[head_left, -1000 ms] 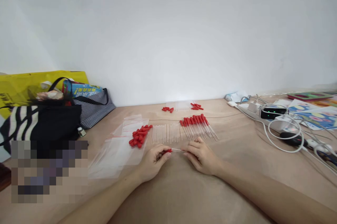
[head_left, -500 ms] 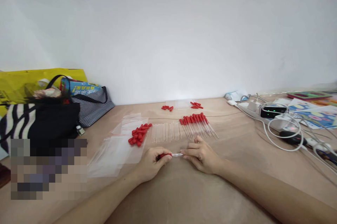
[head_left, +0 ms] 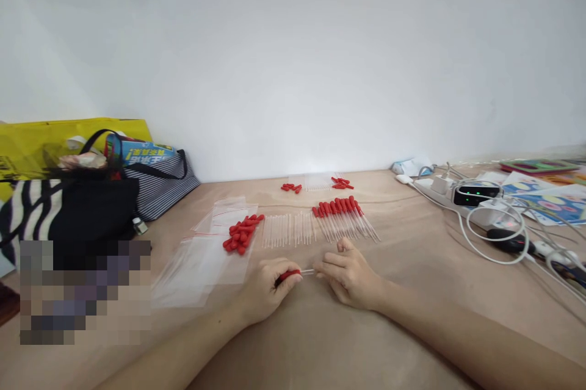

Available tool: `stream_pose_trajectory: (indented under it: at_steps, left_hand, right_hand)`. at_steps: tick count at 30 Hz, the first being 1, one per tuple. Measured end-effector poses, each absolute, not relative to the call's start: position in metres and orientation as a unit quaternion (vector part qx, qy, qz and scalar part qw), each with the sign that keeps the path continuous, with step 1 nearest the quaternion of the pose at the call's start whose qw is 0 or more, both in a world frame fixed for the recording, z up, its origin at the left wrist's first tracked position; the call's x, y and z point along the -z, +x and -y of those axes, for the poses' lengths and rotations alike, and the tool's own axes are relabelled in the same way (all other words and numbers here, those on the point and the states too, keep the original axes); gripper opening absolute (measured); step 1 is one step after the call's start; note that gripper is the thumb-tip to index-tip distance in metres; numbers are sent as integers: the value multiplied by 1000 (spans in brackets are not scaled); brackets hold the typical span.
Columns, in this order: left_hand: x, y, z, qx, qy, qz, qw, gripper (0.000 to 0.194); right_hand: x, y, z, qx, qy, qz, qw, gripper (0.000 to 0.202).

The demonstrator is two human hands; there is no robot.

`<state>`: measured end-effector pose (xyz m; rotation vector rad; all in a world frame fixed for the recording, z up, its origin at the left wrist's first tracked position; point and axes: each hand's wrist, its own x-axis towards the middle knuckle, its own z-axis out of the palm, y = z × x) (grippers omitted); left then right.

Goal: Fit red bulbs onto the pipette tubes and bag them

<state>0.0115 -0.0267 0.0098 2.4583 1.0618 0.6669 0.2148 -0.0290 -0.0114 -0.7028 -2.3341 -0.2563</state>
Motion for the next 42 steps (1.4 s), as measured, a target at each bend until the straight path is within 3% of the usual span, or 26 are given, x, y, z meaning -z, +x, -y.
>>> stream_pose_trajectory:
  at_steps: [17, 28, 33, 39, 42]
  left_hand:
    - [-3, 10, 27, -255, 904, -309, 149, 20]
    - [-4, 7, 23, -276, 883, -353, 142, 15]
    - [0, 2, 20, -354, 821, -432, 119, 41]
    - [-4, 3, 21, -261, 870, -386, 160, 12]
    - [-5, 4, 21, -232, 881, -379, 165, 13]
  right_hand:
    - [15, 210, 30, -29, -284, 901, 326, 21]
    - [9, 217, 32, 138, -297, 898, 295, 20]
    - [15, 226, 19, 120, -440, 814, 360, 20]
    - [13, 236, -19, 34, -632, 670, 390, 24]
    - [13, 233, -33, 25, -682, 635, 363, 21]
